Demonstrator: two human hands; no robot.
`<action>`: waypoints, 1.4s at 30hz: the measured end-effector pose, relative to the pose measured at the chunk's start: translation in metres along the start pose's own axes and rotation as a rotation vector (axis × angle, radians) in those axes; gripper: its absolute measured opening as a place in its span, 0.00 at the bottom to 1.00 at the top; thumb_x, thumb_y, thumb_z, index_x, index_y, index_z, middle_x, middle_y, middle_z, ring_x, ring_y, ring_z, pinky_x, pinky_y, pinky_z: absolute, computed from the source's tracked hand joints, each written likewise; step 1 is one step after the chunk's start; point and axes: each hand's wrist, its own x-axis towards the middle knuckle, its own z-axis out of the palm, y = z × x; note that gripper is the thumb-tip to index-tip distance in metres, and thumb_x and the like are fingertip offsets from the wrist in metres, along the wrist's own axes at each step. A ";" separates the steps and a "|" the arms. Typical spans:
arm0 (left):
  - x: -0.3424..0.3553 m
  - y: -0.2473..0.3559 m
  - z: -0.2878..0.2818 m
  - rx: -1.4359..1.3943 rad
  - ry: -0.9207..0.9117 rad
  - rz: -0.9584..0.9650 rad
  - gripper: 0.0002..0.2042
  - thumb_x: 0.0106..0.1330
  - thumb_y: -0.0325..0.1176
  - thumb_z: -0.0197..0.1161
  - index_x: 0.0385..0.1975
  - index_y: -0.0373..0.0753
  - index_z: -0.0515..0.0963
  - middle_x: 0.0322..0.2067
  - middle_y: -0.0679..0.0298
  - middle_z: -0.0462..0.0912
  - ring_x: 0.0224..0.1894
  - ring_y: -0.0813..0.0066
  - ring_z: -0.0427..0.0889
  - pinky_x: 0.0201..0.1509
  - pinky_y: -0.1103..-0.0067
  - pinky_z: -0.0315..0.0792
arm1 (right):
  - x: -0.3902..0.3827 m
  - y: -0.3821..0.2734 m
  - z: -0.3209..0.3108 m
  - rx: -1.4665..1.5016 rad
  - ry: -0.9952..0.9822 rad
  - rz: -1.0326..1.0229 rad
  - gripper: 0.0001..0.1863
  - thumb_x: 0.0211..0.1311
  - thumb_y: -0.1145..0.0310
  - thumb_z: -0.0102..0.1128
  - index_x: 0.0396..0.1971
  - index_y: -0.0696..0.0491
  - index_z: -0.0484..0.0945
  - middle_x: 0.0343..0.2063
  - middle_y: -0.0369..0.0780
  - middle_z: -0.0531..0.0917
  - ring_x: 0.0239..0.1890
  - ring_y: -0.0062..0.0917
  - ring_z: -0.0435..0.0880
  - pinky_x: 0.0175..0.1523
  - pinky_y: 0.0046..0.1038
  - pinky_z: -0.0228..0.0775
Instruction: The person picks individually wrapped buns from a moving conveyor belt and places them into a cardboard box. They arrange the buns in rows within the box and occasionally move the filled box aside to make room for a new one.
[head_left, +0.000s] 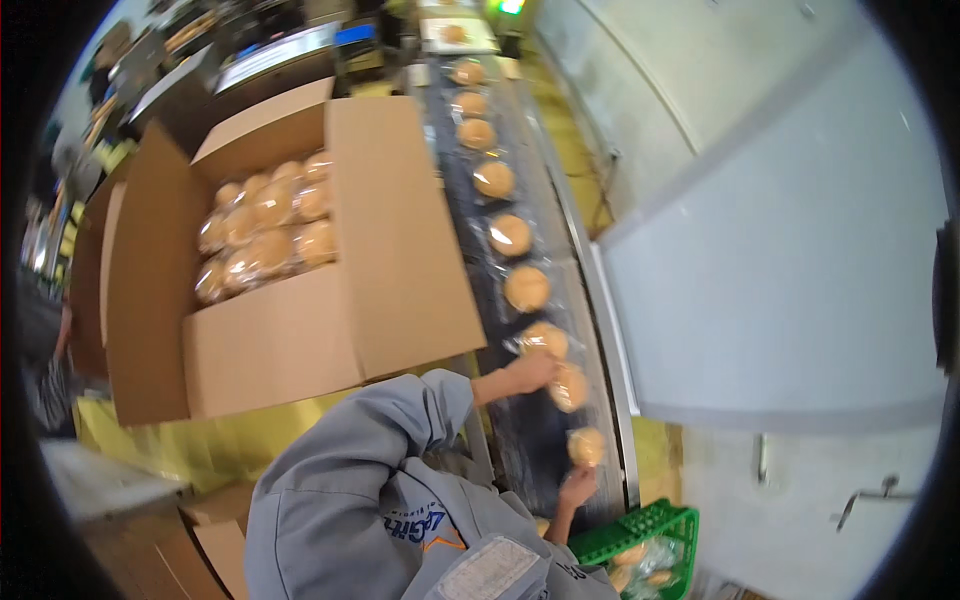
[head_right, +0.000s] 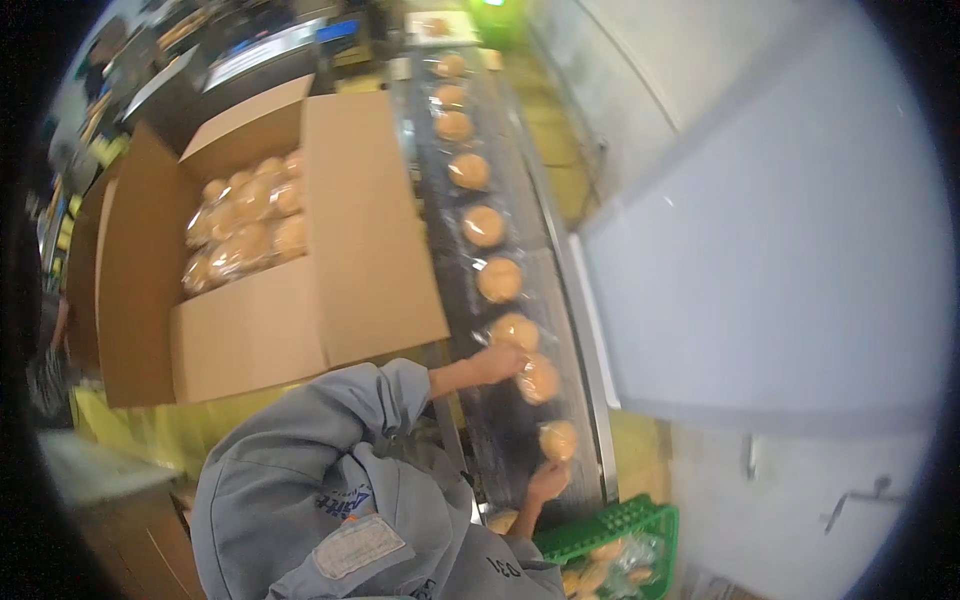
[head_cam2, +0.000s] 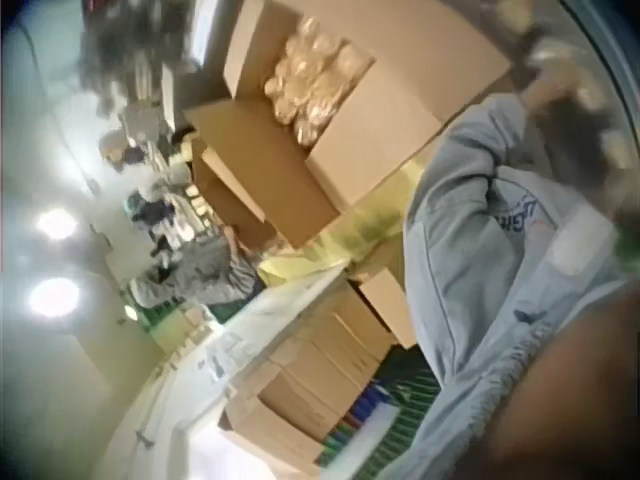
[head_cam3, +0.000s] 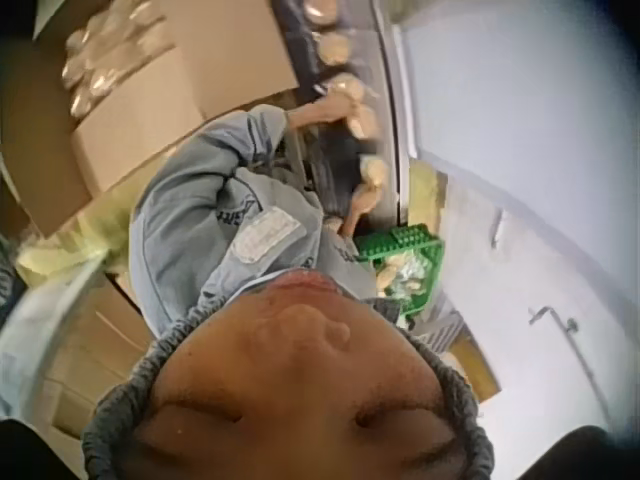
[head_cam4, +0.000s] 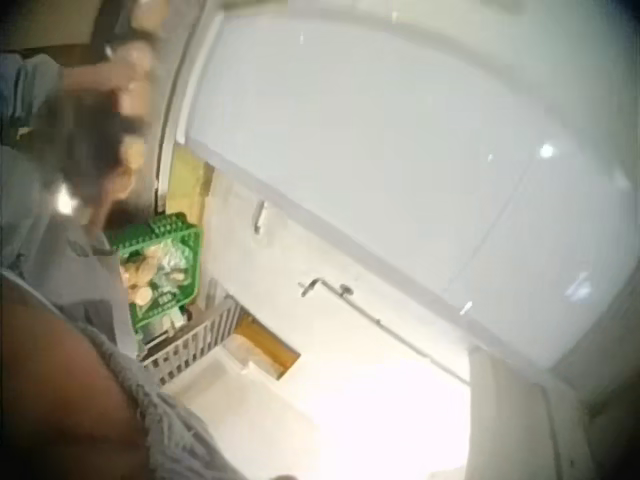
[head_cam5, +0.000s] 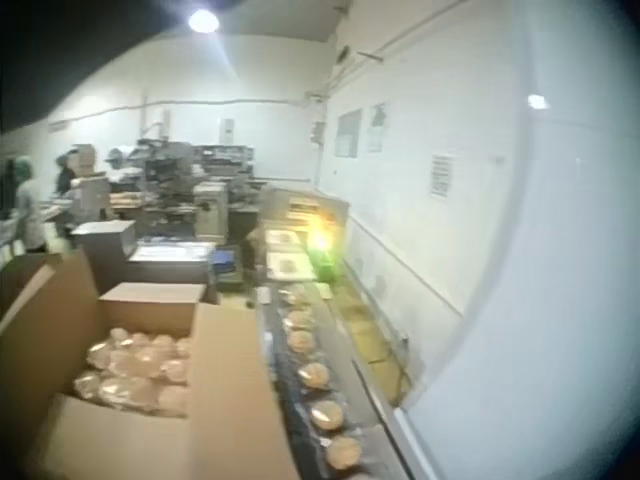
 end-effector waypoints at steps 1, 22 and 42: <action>-0.015 0.006 -0.041 -0.092 0.212 0.105 0.10 0.57 0.32 0.47 0.28 0.33 0.74 0.31 0.52 0.75 0.39 0.54 0.73 0.44 0.67 0.67 | -0.002 -0.016 -0.001 -0.051 0.067 0.017 0.15 0.57 0.65 0.50 0.22 0.63 0.74 0.18 0.49 0.75 0.22 0.43 0.73 0.30 0.40 0.63; -0.507 -0.390 -0.396 0.448 0.923 -1.284 0.07 0.58 0.32 0.50 0.29 0.34 0.70 0.30 0.52 0.73 0.37 0.55 0.71 0.40 0.64 0.66 | -0.068 -0.813 0.288 0.150 -0.468 -1.147 0.14 0.57 0.63 0.48 0.37 0.56 0.73 0.32 0.48 0.79 0.30 0.41 0.78 0.37 0.38 0.68; -0.621 0.008 -0.511 -0.542 0.900 -1.361 0.29 0.52 0.25 0.52 0.58 0.34 0.56 0.57 0.55 0.61 0.59 0.66 0.58 0.63 0.74 0.52 | 0.064 -0.902 0.326 1.092 -0.833 -0.543 0.20 0.61 0.58 0.45 0.47 0.57 0.69 0.50 0.49 0.68 0.53 0.35 0.66 0.55 0.37 0.60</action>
